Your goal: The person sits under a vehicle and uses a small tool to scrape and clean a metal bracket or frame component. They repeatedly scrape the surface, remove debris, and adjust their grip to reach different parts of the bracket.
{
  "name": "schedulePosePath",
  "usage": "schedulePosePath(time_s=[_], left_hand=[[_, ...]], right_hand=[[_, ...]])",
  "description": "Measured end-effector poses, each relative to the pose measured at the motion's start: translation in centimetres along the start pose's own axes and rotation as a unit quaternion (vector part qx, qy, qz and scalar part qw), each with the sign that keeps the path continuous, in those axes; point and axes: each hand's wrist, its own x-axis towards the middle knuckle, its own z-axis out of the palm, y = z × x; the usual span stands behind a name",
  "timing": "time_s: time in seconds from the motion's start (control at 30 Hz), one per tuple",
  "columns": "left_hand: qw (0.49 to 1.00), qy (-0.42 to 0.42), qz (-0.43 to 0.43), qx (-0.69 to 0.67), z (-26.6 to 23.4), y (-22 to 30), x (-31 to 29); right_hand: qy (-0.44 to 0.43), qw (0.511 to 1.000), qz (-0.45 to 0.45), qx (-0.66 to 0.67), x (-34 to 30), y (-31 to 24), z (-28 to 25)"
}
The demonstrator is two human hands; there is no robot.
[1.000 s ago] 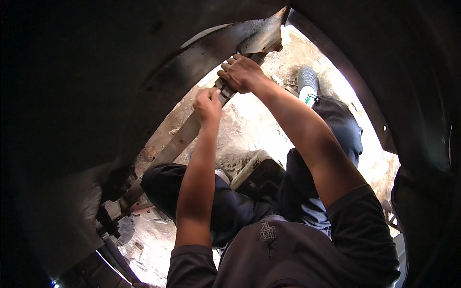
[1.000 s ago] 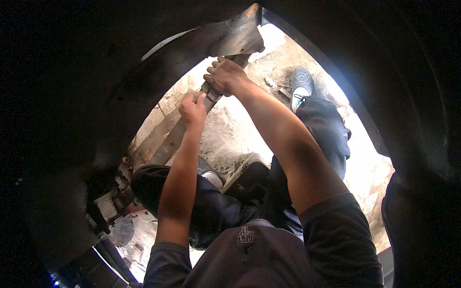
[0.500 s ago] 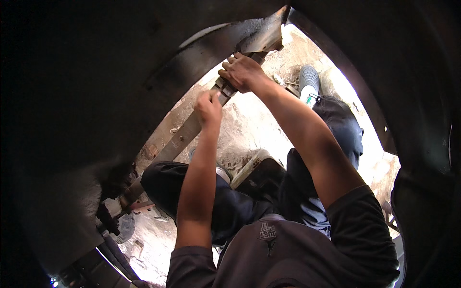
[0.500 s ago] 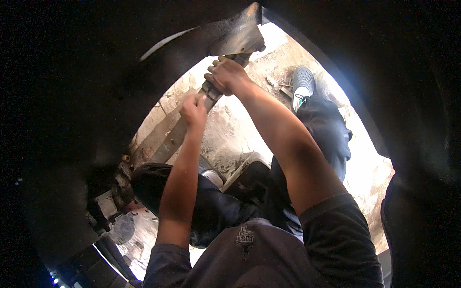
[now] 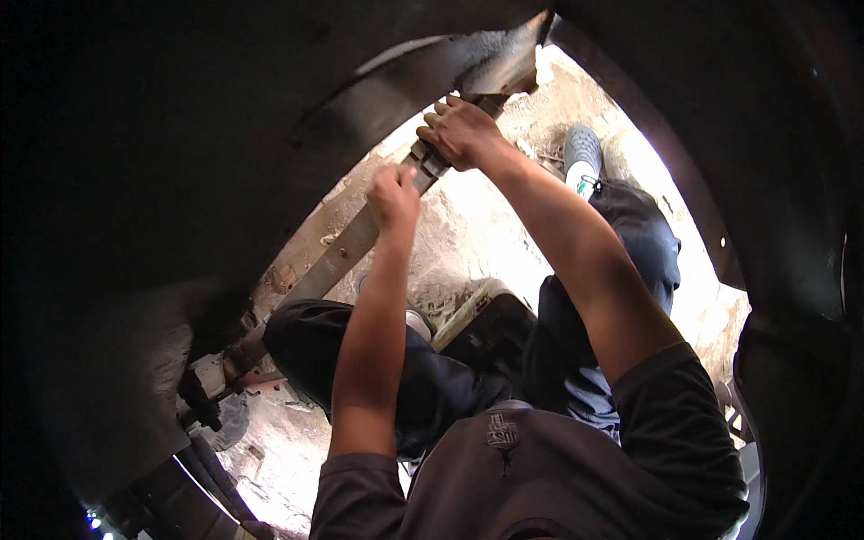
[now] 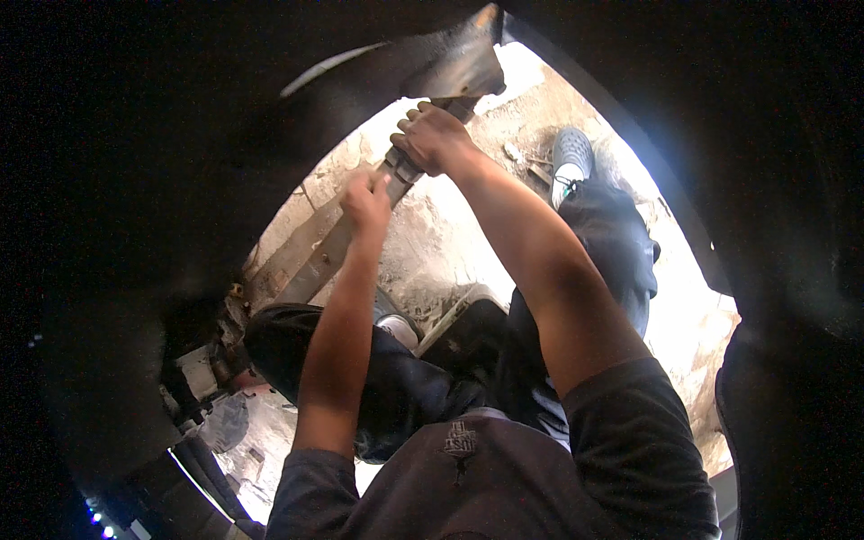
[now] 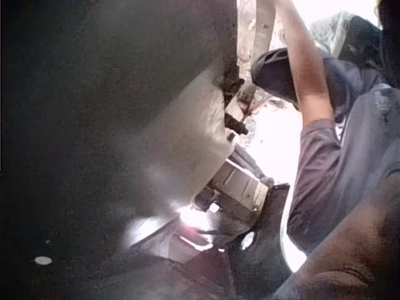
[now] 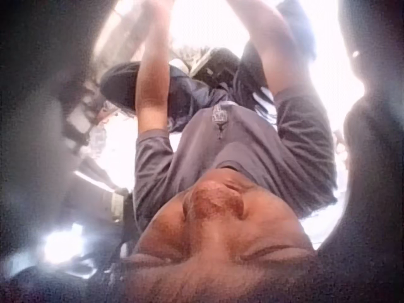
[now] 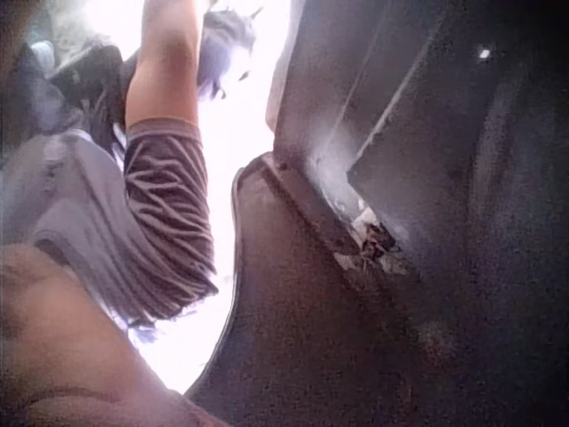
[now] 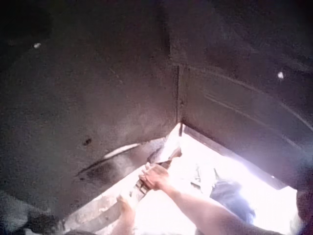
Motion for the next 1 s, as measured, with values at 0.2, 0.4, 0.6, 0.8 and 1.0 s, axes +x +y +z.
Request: schedulePosePath(time_s=[0.2,0.4,0.6,0.8,1.0], left_hand=[[1.000,-0.001,0.027,-0.011,-0.4,0.3,-1.2],[0.999,0.031,0.004,0.022,-0.3,-0.2,1.5],[0.999,-0.017,0.033,-0.015,-0.8,0.3,-1.5],[0.998,0.016,0.055,-0.008,-0.3,-0.1,0.2],[0.999,-0.015,0.037,-0.031,-0.4,0.8,-1.0]], right_hand=[[-0.020,1.000,0.011,0.005,-0.1,-0.3,-0.8],[0.013,1.000,-0.007,0.015,-0.1,-0.5,-0.5],[0.004,1.000,0.014,-0.017,-0.4,-0.6,-0.9],[-0.002,0.999,0.009,-0.033,-0.3,-0.5,-0.9],[-0.025,0.999,0.013,-0.037,-0.5,-0.5,-1.4]])
